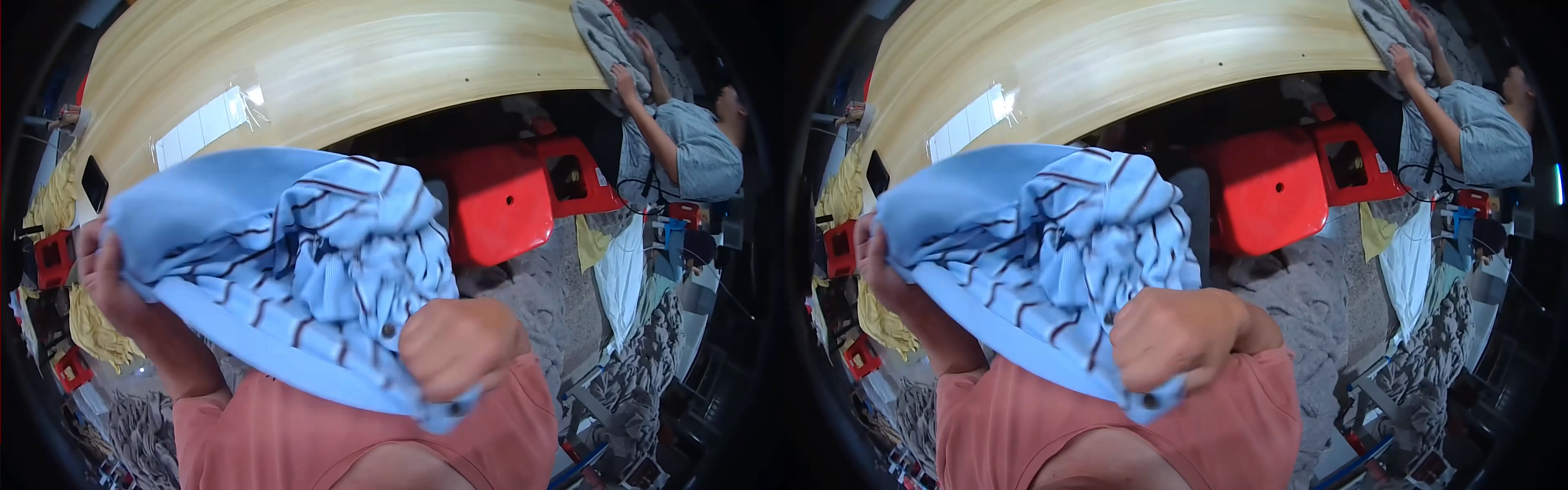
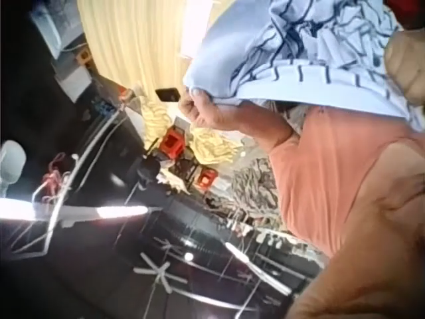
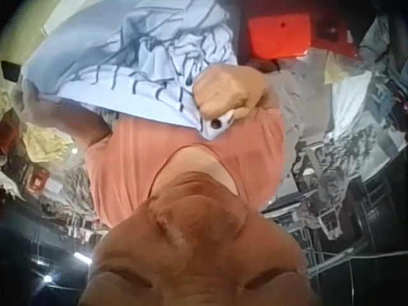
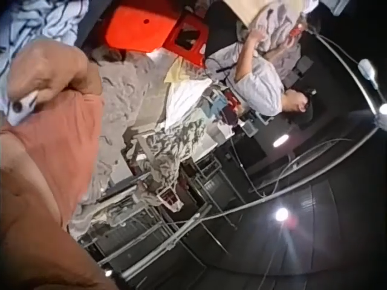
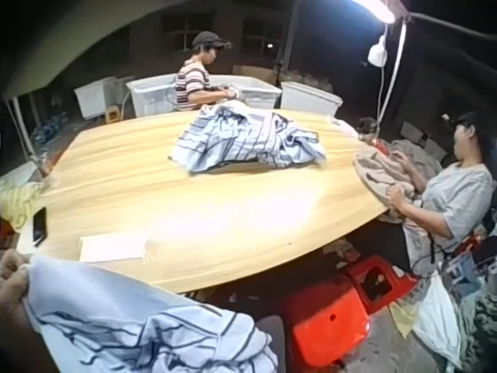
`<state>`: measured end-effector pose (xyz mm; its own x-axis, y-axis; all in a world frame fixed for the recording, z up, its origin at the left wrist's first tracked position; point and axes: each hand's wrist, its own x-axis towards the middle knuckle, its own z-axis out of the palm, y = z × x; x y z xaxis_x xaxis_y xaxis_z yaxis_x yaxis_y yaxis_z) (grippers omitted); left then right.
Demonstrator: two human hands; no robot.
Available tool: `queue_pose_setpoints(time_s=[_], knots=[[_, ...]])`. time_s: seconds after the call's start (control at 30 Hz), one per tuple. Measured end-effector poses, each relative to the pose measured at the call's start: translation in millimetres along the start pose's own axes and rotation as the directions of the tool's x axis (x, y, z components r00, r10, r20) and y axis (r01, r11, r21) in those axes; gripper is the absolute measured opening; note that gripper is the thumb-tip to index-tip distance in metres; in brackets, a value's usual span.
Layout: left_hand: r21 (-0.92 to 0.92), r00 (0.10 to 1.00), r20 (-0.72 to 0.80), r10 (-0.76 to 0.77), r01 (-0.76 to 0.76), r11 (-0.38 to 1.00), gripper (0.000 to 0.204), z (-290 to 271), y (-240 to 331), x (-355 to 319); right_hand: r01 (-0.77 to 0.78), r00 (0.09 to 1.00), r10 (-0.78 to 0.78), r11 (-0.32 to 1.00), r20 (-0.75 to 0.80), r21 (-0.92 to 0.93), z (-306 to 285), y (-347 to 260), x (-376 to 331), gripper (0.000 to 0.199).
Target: Folding and inspecting fabric garments on a workstation table.
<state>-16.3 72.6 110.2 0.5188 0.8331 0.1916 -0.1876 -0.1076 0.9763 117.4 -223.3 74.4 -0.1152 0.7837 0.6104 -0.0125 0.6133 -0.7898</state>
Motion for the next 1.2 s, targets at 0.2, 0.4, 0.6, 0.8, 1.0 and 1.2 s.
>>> queue_pose_setpoints(time_s=[0.2,0.4,0.6,0.8,1.0,1.2], knots=[[-0.158,0.977,-0.108,0.183,-0.199,0.967,0.009,-18.4,3.9,15.0,-0.758,0.236,0.778,-0.227,-0.582,-0.611,10.3,60.6,-68.6,0.018],[-0.737,0.775,0.463,0.431,0.065,0.673,0.021,-39.3,15.4,-2.7,-0.708,0.610,0.173,-0.319,-0.773,-0.630,-3.8,24.3,-47.6,0.022],[-0.282,0.810,0.570,-0.138,0.351,0.893,0.047,-111.9,10.0,-19.9,-0.663,0.569,0.763,0.647,-0.309,0.376,-2.9,26.5,-132.0,0.031],[0.543,0.752,0.618,-0.228,-0.198,0.816,0.059,-102.4,42.9,-27.0,-0.683,0.556,0.462,-0.218,-0.691,-0.697,-17.9,137.6,-115.7,0.059],[0.915,0.832,0.293,-0.471,-0.100,0.392,0.030,-147.9,41.0,-25.0,-0.665,0.392,0.809,-0.080,-0.439,-0.742,6.7,222.8,-132.3,0.031],[0.638,0.999,-0.031,-0.042,0.052,0.769,0.012,-226.5,35.9,-26.1,-0.882,0.233,0.830,-0.039,-0.507,-0.470,-8.5,241.0,-135.5,0.030]])
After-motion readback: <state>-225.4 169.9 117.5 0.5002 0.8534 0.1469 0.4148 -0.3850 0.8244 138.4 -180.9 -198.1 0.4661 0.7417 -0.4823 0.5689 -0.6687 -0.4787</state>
